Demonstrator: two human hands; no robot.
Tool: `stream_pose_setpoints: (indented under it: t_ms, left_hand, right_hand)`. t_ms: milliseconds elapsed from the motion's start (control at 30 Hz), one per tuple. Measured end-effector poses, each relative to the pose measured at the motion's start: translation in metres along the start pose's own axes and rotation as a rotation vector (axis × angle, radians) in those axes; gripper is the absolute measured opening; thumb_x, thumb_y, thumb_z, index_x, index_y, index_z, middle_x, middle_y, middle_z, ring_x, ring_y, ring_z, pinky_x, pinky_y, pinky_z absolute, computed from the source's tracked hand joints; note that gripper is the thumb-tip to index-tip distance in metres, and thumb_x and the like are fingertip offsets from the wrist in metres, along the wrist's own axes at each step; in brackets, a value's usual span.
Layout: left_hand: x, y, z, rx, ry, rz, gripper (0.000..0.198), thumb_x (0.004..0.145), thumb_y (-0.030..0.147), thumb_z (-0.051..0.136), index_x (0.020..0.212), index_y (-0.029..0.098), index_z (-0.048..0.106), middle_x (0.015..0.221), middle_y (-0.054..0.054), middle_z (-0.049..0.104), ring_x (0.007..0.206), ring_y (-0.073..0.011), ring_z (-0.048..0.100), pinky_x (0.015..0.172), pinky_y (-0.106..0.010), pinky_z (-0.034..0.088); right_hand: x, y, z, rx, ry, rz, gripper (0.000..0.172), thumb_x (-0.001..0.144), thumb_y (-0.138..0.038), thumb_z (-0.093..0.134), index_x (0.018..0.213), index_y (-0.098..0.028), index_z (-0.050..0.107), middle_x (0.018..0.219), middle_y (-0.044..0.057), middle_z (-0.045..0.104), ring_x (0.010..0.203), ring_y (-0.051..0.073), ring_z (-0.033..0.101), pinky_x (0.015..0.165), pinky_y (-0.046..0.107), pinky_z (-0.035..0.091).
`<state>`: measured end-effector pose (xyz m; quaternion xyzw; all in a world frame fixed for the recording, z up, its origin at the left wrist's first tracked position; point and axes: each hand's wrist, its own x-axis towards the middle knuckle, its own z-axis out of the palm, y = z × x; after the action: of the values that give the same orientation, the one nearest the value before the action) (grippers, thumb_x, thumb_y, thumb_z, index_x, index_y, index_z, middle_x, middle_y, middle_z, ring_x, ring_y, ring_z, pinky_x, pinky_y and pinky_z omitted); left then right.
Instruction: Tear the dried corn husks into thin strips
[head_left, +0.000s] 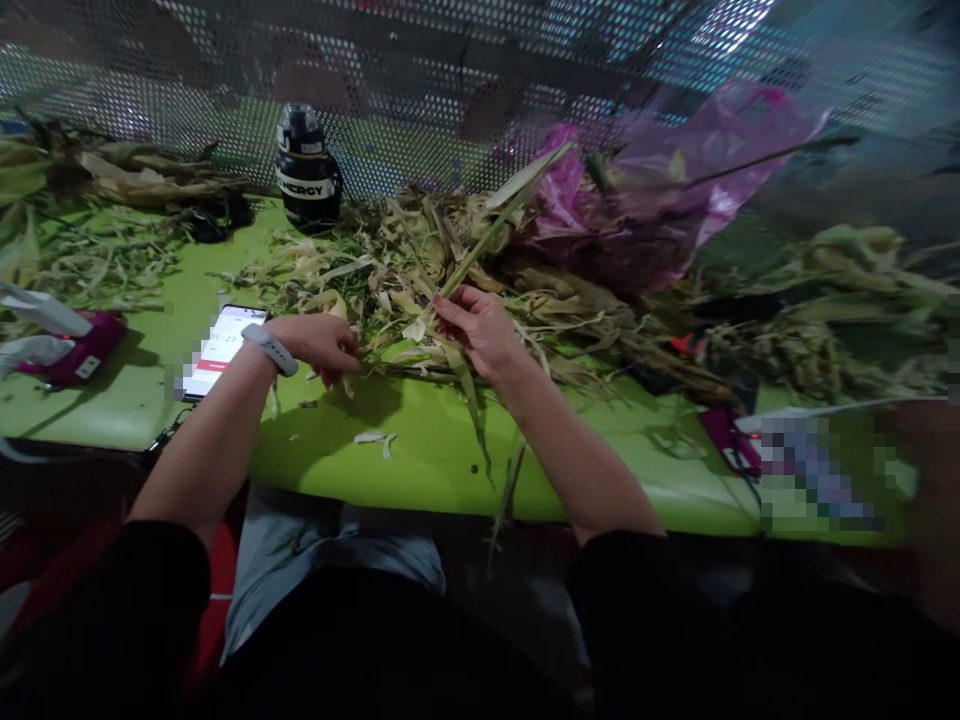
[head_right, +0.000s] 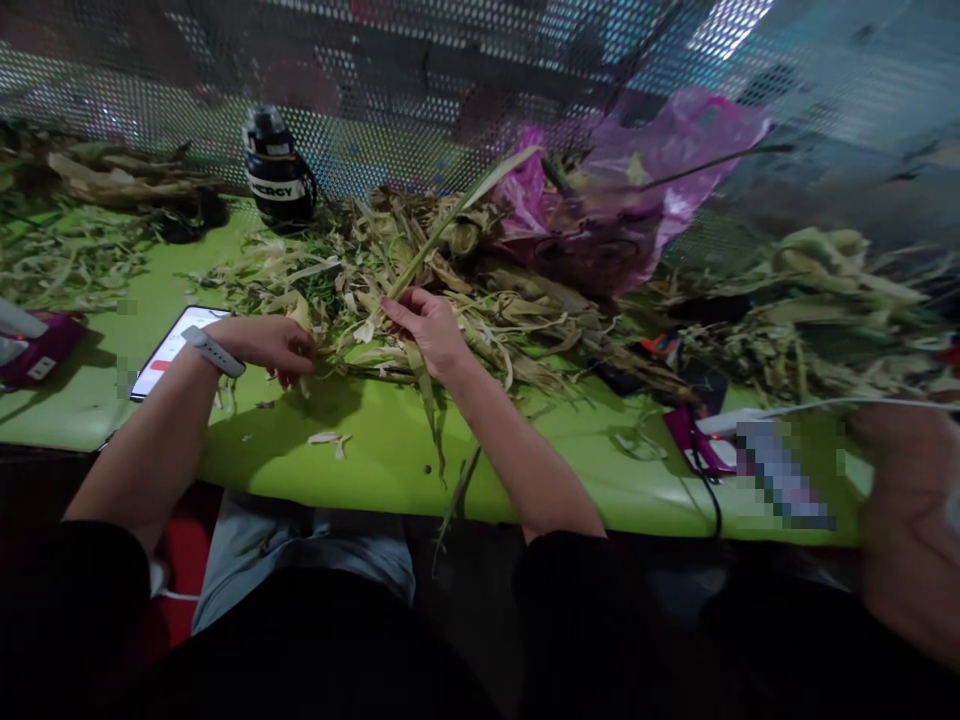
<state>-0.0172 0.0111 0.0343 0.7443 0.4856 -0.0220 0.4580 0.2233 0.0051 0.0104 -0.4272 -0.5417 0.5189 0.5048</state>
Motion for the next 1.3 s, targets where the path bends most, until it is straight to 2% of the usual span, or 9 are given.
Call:
stream_pose_setpoints:
  t_ms: [133,233,300,367,433,567,833,967,1300]
  left_hand:
    - [-0.022,0.008,-0.012,0.028,0.181,0.105,0.023,0.064,0.03,0.081,0.06,0.014,0.065,0.047,-0.002,0.059,0.044,-0.0126,0.053,0.05,-0.023,0.039]
    - [-0.043,0.011,-0.019,0.009,0.434,0.238,0.02,0.069,0.031,0.078,0.077,0.015,0.069,0.056,-0.002,0.063,0.053,-0.0135,0.056,0.054,-0.024,0.039]
    - [-0.05,0.014,-0.016,-0.008,0.566,0.306,0.026,0.077,0.034,0.072,0.094,0.016,0.066,0.064,-0.003,0.067,0.059,-0.0143,0.059,0.057,-0.024,0.041]
    - [-0.048,0.02,-0.008,-0.074,0.739,0.386,0.03,0.08,0.037,0.068,0.102,0.017,0.062,0.071,-0.003,0.069,0.061,-0.0139,0.06,0.057,-0.024,0.04]
    - [-0.037,0.026,0.004,-0.105,0.816,0.449,0.027,0.084,0.035,0.063,0.103,0.018,0.06,0.071,-0.003,0.068,0.06,-0.0133,0.058,0.056,-0.024,0.038]
    - [-0.012,0.035,0.025,-0.164,0.795,0.521,0.024,0.083,0.027,0.063,0.103,0.016,0.057,0.07,-0.001,0.064,0.063,-0.0131,0.057,0.061,-0.024,0.038]
    - [0.015,0.029,0.051,-0.11,0.847,0.567,0.027,0.084,0.025,0.058,0.108,0.017,0.051,0.064,0.003,0.063,0.054,-0.0112,0.054,0.055,-0.023,0.036]
    - [0.022,0.027,0.058,-0.211,0.863,0.558,0.028,0.085,0.027,0.059,0.11,0.018,0.05,0.069,0.002,0.067,0.051,-0.0092,0.055,0.052,-0.021,0.038]
    - [0.022,0.03,0.054,-0.804,0.37,0.495,0.029,0.082,0.03,0.065,0.105,0.021,0.049,0.073,0.001,0.063,0.067,-0.0159,0.067,0.056,-0.026,0.057]
  right_hand:
    - [0.0,-0.004,0.0,0.032,-0.004,0.018,0.042,0.06,-0.048,0.081,0.066,-0.018,0.052,0.056,-0.007,0.051,0.051,0.005,0.045,0.048,0.021,0.033]
    - [-0.001,-0.007,0.0,0.07,-0.012,0.041,0.044,0.058,-0.048,0.083,0.066,-0.018,0.052,0.057,-0.007,0.052,0.051,0.005,0.046,0.049,0.02,0.033]
    - [-0.003,-0.009,0.001,0.103,-0.034,0.068,0.045,0.056,-0.049,0.083,0.067,-0.018,0.052,0.058,-0.007,0.052,0.053,0.005,0.047,0.05,0.019,0.035]
    - [-0.006,-0.01,0.004,0.141,-0.071,0.092,0.045,0.054,-0.048,0.084,0.067,-0.018,0.053,0.06,-0.007,0.054,0.056,0.005,0.05,0.052,0.02,0.038]
    - [-0.01,-0.012,0.008,0.178,-0.115,0.105,0.042,0.054,-0.045,0.085,0.069,-0.018,0.056,0.068,-0.005,0.06,0.065,0.007,0.055,0.058,0.021,0.043]
    - [-0.015,-0.013,0.015,0.213,-0.153,0.08,0.032,0.059,-0.038,0.084,0.075,-0.019,0.064,0.085,-0.002,0.067,0.083,0.011,0.059,0.072,0.024,0.047]
    - [-0.013,-0.007,0.014,0.236,-0.091,0.023,0.029,0.059,-0.037,0.084,0.07,-0.019,0.064,0.076,-0.004,0.067,0.077,0.009,0.059,0.08,0.024,0.047]
    - [-0.012,-0.006,0.014,0.324,-0.064,0.062,0.032,0.056,-0.04,0.085,0.068,-0.02,0.063,0.076,-0.004,0.069,0.077,0.011,0.062,0.081,0.026,0.049]
    - [-0.003,0.0,0.005,0.331,-0.056,0.052,0.033,0.056,-0.039,0.086,0.07,-0.019,0.063,0.073,-0.002,0.07,0.074,0.013,0.064,0.076,0.029,0.053]
